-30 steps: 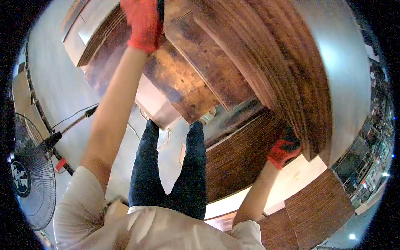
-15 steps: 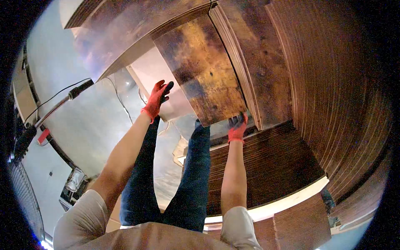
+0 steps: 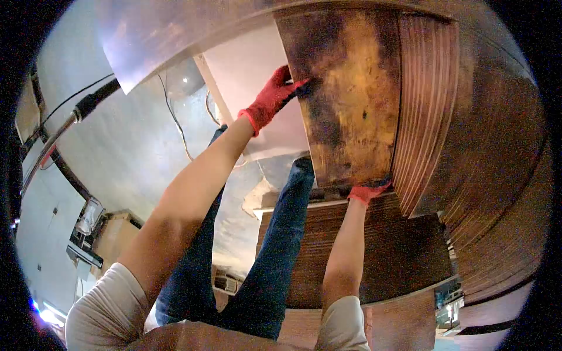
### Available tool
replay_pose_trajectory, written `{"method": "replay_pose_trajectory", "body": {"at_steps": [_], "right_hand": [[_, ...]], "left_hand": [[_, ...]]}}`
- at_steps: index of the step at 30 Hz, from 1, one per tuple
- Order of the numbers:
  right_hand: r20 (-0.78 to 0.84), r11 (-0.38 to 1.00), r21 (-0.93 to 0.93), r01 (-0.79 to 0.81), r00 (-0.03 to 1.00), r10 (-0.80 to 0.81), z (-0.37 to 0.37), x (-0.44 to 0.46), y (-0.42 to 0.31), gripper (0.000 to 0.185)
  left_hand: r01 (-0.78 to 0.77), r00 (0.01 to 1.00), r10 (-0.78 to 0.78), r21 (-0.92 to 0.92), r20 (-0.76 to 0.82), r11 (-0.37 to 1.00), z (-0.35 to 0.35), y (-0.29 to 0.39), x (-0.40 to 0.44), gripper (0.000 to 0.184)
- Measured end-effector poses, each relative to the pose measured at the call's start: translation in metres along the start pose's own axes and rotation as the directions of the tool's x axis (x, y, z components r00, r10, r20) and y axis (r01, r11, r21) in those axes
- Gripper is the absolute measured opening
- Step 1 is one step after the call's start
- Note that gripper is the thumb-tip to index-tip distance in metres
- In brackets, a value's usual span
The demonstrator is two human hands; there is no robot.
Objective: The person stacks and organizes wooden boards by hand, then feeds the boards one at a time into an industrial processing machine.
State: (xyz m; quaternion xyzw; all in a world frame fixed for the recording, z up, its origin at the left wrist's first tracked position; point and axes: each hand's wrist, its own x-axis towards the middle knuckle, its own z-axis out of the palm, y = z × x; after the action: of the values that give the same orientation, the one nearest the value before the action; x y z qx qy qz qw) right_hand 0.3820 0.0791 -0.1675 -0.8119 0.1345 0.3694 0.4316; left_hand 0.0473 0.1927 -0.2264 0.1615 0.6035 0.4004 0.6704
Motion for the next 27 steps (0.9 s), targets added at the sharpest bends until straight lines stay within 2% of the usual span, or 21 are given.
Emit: {"method": "replay_pose_trajectory", "body": {"at_steps": [2,3,4,7,8,9,11,12,13,14,16,18,19,20,22,23,24,25,26,27], "right_hand": [[-0.029,1.0,-0.019,-0.007,1.0,0.006,-0.003,-0.006,0.002,0.065],[0.03,1.0,-0.019,-0.007,1.0,0.007,-0.004,-0.006,0.002,0.066],[0.042,1.0,-0.019,-0.024,0.999,0.025,-0.006,-0.009,0.005,0.065],[0.095,0.997,-0.009,-0.082,0.992,0.082,-0.015,-0.042,0.026,0.061],[0.116,0.994,0.0,-0.108,0.987,0.108,-0.017,-0.056,0.039,0.059],[0.133,0.991,0.01,-0.137,0.982,0.134,-0.018,-0.068,0.054,0.058],[0.162,0.981,0.104,-0.164,0.976,0.146,-0.014,-0.086,0.081,0.062],[0.174,0.969,0.186,-0.162,0.976,0.13,-0.012,-0.09,0.097,0.067],[0.182,0.951,0.265,-0.158,0.977,0.112,-0.012,-0.094,0.113,0.072],[0.372,0.919,0.262,-0.296,0.909,0.187,0.001,-0.124,0.101,0.072],[0.55,0.964,0.245,-0.104,0.833,-0.05,-0.046,-0.071,0.163,0.062],[0.344,0.905,0.278,-0.32,0.913,0.218,-0.014,-0.111,0.129,0.058],[0.352,0.969,0.055,-0.239,0.913,0.205,-0.015,-0.109,0.127,0.06],[0.362,0.977,-0.165,-0.134,0.914,0.186,-0.029,-0.096,0.129,0.062],[0.242,0.98,-0.163,-0.11,0.959,0.148,-0.044,-0.076,0.115,0.064],[0.196,0.984,-0.146,-0.101,0.972,0.129,-0.049,-0.065,0.103,0.065],[0.168,0.986,-0.139,-0.095,0.979,0.118,-0.058,-0.056,0.092,0.065],[0.154,0.987,-0.135,-0.085,0.982,0.105,-0.064,-0.046,0.081,0.066],[0.146,0.989,-0.132,-0.074,0.985,0.093,-0.069,-0.038,0.07,0.067],[0.143,0.989,-0.131,-0.073,0.985,0.092,-0.073,-0.032,0.059,0.068]], "left_hand": [[0.097,0.995,-0.097,-0.08,0.007,0.992,0.001,0.009,-0.009,0.065],[0.128,0.992,-0.128,-0.117,0.014,0.985,0.001,0.014,-0.011,0.06],[0.084,0.996,-0.082,-0.159,0.014,0.984,-0.001,0.017,-0.017,0.057],[0.122,0.992,-0.109,-0.242,0.066,0.963,-0.013,0.013,-0.023,0.051],[0.187,0.982,-0.177,-0.302,0.058,0.935,-0.013,0.016,-0.027,0.043],[0.192,0.981,-0.184,-0.355,0.055,0.915,-0.015,0.014,-0.028,0.044],[0.205,0.978,-0.2,-0.45,0.059,0.869,-0.017,0.009,-0.033,0.047],[0.184,0.982,-0.182,-0.374,0.041,0.909,-0.02,0.01,-0.036,0.044],[0.173,0.984,-0.178,-0.389,0.024,0.905,-0.018,0.01,-0.038,0.044],[0.164,0.984,-0.177,-0.405,0.006,0.899,-0.016,0.007,-0.038,0.043],[0.144,0.981,-0.184,-0.427,-0.053,0.892,-0.007,0.012,-0.043,0.041],[0.015,0.996,-0.04,-0.299,-0.079,0.954,-0.002,0.009,-0.065,0.041],[-0.057,0.996,0.04,-0.237,-0.078,0.97,0.0,0.006,-0.068,0.04],[-0.011,0.999,-0.003,-0.296,-0.047,0.955,-0.004,-0.008,-0.071,0.039],[0.082,0.996,-0.084,-0.374,0.011,0.924,-0.006,-0.011,-0.094,0.037],[-0.14,0.984,0.127,0.103,0.129,0.985,-0.038,-0.075,-0.094,0.038],[-0.321,0.94,0.199,0.515,0.278,0.795,-0.044,-0.06,-0.112,0.037],[-0.496,0.868,0.266,0.764,0.42,0.413,-0.05,-0.042,-0.13,0.036],[-0.015,0.977,-0.061,0.346,0.207,0.938,-0.054,-0.048,-0.131,0.035],[0.331,0.925,-0.377,-0.4,-0.04,0.855,-0.051,-0.042,-0.132,0.034]]}}
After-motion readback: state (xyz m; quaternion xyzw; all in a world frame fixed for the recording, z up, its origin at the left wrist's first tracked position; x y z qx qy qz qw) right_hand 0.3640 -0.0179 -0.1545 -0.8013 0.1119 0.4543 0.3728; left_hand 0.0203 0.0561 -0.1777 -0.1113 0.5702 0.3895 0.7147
